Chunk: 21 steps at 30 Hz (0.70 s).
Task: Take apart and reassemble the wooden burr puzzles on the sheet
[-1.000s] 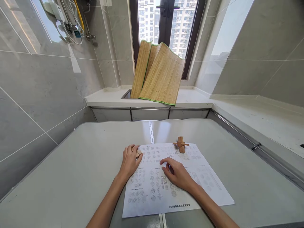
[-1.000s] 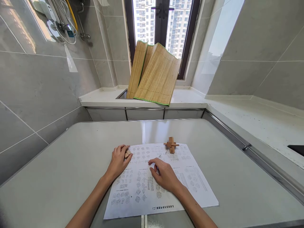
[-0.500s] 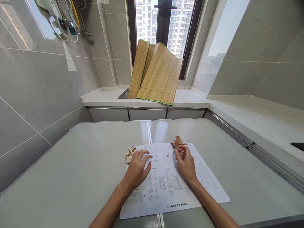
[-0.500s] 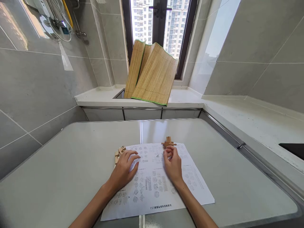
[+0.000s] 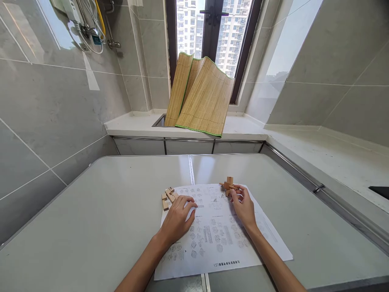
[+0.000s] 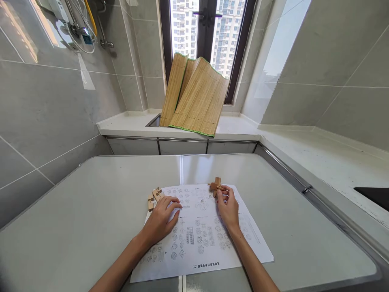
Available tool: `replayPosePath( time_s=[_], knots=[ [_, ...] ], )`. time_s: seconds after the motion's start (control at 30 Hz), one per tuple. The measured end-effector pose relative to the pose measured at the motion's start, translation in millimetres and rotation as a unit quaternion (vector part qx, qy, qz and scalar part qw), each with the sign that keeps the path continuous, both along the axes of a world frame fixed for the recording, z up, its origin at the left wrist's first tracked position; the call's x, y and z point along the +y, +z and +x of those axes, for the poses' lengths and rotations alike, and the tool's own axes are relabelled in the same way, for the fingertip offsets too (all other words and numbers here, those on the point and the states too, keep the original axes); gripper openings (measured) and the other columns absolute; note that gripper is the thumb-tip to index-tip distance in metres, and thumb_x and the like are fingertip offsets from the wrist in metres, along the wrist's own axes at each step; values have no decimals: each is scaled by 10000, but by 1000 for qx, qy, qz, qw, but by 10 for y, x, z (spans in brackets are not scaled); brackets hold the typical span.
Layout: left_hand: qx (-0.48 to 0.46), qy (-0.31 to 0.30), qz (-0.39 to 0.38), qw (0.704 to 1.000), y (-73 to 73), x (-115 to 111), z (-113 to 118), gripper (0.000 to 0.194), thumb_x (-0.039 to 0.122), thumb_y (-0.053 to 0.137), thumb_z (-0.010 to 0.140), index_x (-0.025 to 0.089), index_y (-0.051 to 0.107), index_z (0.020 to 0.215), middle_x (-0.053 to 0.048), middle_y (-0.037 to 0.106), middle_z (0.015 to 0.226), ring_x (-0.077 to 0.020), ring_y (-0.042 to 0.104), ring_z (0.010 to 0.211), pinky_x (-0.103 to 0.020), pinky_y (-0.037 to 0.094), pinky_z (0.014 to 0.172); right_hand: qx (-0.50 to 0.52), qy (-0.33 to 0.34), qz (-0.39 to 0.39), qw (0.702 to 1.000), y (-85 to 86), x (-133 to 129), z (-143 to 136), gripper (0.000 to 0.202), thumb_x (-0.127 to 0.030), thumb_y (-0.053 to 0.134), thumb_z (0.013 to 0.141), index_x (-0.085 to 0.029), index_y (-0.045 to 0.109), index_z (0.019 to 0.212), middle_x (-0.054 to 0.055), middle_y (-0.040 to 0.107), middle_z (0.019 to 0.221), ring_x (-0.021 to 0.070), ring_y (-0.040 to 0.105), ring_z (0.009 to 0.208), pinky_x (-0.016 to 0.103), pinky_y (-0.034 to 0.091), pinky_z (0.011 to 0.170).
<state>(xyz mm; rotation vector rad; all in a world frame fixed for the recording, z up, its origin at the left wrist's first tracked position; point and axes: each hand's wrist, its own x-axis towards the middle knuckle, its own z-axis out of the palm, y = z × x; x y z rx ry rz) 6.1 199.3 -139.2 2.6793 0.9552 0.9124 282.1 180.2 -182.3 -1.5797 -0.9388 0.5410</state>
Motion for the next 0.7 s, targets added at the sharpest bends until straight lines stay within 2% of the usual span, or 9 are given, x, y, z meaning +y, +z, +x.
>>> replayPosePath(
  time_s=[0.17, 0.3, 0.43, 0.6, 0.7],
  knots=[
    [-1, 1, 1, 1000, 3, -5, 8, 184, 143, 473, 979, 220, 614, 1068, -88, 637, 1121, -250, 607, 1063, -435, 522, 915, 96, 2, 40, 995, -4, 8, 0, 440, -639, 632, 880, -227, 644, 1034, 46, 721, 858, 192, 619, 680, 289, 467, 599],
    [-1, 1, -4, 1000, 9, -6, 16, 188, 135, 477, 974, 221, 618, 1065, -88, 640, 1126, -253, 606, 1067, -433, 518, 913, 150, 58, 51, 986, 59, -17, -55, 409, -614, 693, 855, -227, 647, 980, 40, 704, 841, 181, 586, 684, 271, 429, 561],
    [-17, 1, -31, 999, 15, -18, 13, 188, 173, 486, 986, 232, 611, 1113, -88, 645, 1139, -260, 609, 1084, -438, 518, 924, 194, 147, 44, 969, 151, -76, -165, 389, -603, 697, 866, -240, 646, 996, 21, 686, 798, 153, 537, 613, 267, 397, 540],
    [-90, 42, -145, 984, 24, -61, 48, 320, 325, 549, 995, 254, 532, 1306, -95, 622, 1292, -273, 587, 1199, -450, 493, 1017, 224, 268, 7, 937, 199, -142, -286, 362, -597, 652, 916, -240, 609, 950, -13, 650, 666, 118, 468, 514, 271, 388, 559],
    [-146, 65, -245, 956, 48, -81, 84, 340, 422, 520, 1010, 252, 539, 1303, -82, 664, 1218, -255, 625, 1129, -417, 508, 980, 220, 325, -5, 920, 216, -166, -330, 378, -609, 631, 927, -233, 592, 930, 4, 676, 679, 128, 512, 538, 270, 399, 560]
  ],
)
